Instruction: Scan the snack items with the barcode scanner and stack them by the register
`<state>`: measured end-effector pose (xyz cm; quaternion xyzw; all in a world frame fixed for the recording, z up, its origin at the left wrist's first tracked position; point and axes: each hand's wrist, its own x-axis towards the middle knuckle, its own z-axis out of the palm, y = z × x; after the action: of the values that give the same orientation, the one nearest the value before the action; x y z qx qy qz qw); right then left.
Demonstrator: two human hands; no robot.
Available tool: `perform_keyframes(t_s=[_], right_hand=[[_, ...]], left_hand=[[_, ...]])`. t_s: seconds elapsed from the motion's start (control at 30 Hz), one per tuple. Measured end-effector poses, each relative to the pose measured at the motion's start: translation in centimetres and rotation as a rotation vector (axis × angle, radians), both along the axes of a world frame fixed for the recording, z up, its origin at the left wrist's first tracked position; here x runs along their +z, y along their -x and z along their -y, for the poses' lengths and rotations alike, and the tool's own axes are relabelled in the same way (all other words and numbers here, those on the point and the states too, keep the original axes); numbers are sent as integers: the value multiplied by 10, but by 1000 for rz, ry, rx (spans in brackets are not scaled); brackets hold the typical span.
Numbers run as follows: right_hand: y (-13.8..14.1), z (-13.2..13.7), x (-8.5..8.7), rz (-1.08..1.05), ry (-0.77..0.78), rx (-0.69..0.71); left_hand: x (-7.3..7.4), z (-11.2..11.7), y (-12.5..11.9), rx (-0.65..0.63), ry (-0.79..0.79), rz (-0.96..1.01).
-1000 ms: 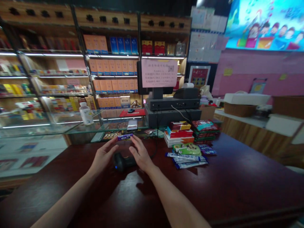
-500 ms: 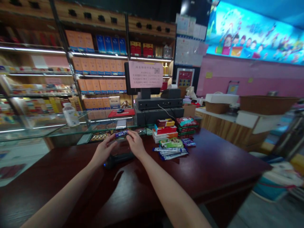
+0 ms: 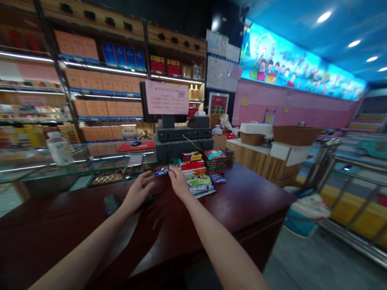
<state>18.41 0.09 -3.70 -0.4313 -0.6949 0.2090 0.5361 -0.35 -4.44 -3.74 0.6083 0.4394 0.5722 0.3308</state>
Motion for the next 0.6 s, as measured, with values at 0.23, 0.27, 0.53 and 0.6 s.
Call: perform_keyframes(t_s=[0.23, 0.27, 0.53, 0.6], right_hand=[[-51, -4, -7, 14, -10, -103], [-58, -5, -7, 11, -4, -114], [-110, -9, -8, 23, 33, -223], [-120, -9, -10, 20, 39, -243]], left_hand=[[-9, -2, -49, -91, 19, -80], [-10, -3, -56, -107, 13, -90], [-12, -16, -109, -187, -66, -152], [-12, -19, -120, -192, -72, -183]])
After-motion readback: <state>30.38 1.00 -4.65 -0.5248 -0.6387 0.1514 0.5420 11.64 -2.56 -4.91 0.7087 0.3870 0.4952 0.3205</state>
